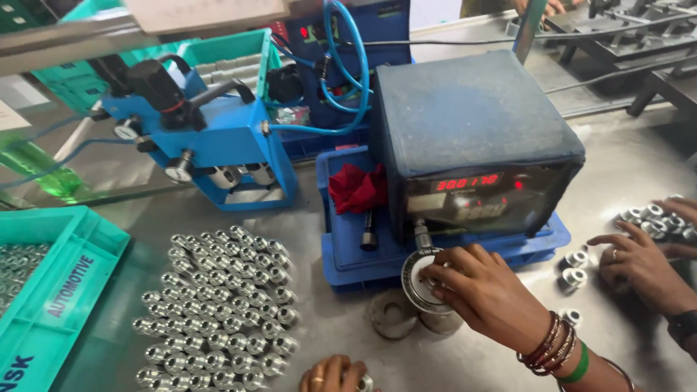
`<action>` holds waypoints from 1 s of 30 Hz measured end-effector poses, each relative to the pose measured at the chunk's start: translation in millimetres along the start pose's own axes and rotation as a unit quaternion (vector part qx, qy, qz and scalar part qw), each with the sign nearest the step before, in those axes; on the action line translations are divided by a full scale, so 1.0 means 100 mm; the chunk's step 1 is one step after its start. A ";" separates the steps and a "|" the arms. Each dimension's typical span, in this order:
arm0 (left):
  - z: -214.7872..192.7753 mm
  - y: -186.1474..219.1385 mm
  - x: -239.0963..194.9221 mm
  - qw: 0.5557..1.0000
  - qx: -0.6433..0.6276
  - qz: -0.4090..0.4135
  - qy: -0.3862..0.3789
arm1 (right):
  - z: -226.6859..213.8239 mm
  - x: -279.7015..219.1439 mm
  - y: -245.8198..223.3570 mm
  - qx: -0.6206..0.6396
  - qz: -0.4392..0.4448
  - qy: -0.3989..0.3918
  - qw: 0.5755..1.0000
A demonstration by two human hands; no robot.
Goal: The recorder is inspecting and sorting metal components using a measurement jig.
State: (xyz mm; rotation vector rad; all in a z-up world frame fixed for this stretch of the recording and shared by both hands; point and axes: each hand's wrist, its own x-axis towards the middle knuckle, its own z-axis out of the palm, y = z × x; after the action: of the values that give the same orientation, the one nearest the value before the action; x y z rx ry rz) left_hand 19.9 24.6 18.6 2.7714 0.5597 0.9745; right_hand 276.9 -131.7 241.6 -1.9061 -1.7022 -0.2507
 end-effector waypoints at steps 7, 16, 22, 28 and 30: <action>0.35 -0.10 -0.14 0.989 -0.003 0.101 0.111 | 0.13 0.04 0.05 -0.002 0.041 -0.058 0.997; 0.39 0.00 -0.20 0.991 -0.037 0.096 0.084 | 0.10 0.01 0.03 0.001 0.064 -0.035 0.997; 0.13 0.16 0.23 0.985 -0.090 0.116 0.089 | 0.17 0.01 0.08 0.007 0.088 -0.030 0.996; -0.78 0.69 0.88 0.930 -0.356 -0.083 -0.031 | 0.14 0.00 0.02 0.012 0.075 -0.010 0.997; -0.83 0.80 1.02 0.910 -0.398 -0.112 -0.020 | 0.13 -0.01 0.02 0.013 0.070 -0.005 0.997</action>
State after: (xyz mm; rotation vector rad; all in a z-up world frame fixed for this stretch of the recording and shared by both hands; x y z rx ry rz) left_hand 64.9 -6.9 162.8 1.9477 0.3478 0.8389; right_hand 275.4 -125.4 229.6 -1.9986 -1.5630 -0.1638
